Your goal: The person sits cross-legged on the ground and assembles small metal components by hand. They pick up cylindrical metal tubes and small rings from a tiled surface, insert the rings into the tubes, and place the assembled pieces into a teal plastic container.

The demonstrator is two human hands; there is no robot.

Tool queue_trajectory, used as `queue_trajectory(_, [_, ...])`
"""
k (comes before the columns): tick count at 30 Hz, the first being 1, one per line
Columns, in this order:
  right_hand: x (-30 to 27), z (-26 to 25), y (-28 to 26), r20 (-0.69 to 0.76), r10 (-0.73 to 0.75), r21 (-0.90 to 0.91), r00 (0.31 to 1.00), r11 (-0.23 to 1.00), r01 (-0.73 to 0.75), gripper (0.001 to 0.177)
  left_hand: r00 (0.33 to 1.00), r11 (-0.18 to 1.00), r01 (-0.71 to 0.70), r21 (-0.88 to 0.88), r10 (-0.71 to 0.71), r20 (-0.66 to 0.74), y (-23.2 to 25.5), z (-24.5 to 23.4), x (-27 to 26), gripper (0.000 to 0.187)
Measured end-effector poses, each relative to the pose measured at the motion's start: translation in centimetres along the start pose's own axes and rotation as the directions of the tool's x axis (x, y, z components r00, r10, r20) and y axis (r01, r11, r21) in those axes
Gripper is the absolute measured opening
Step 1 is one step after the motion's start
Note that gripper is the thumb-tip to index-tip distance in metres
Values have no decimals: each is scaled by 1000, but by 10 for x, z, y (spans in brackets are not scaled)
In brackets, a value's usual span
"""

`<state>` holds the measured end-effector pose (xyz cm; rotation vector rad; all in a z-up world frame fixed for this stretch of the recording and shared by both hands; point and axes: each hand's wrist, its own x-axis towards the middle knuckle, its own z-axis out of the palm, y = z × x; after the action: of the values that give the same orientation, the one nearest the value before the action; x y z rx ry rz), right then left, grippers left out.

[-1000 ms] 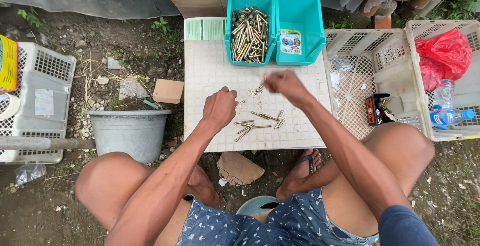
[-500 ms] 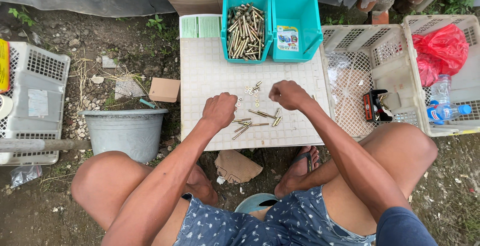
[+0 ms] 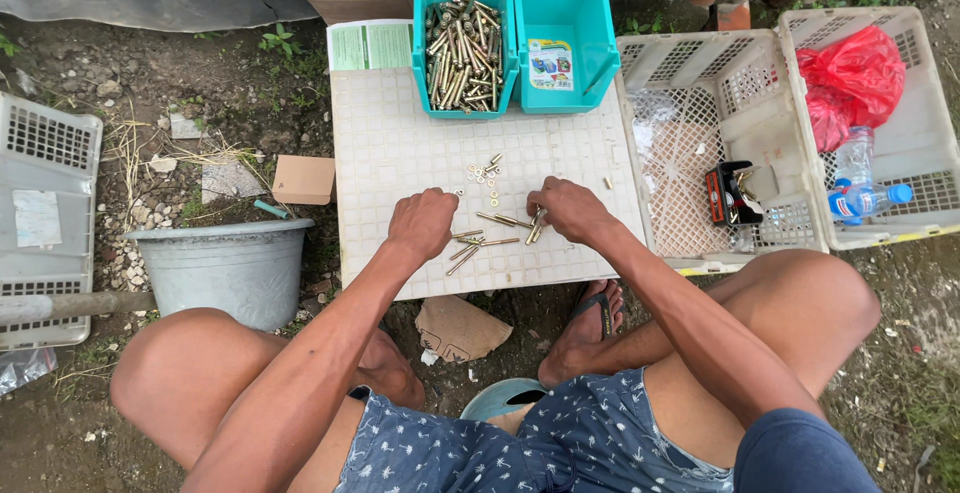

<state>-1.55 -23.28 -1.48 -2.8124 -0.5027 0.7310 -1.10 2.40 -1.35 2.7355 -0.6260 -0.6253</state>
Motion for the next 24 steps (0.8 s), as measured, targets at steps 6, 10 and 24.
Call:
queue_trajectory(6, [5,25,17,-65,-57,16,996,998,58,7,999,999,-35,-11,35,21,18,6,-1,25])
queue_trajectory(10, [9,33,27,-56,-65,30,996,997,67,12,999,998,-47,-32,47,8,26,12,11,27])
queue_trajectory(24, [-5,54,38,-179,-69,146,981,985,96,24,993,995,-94,28,92,69,45,14,34,32])
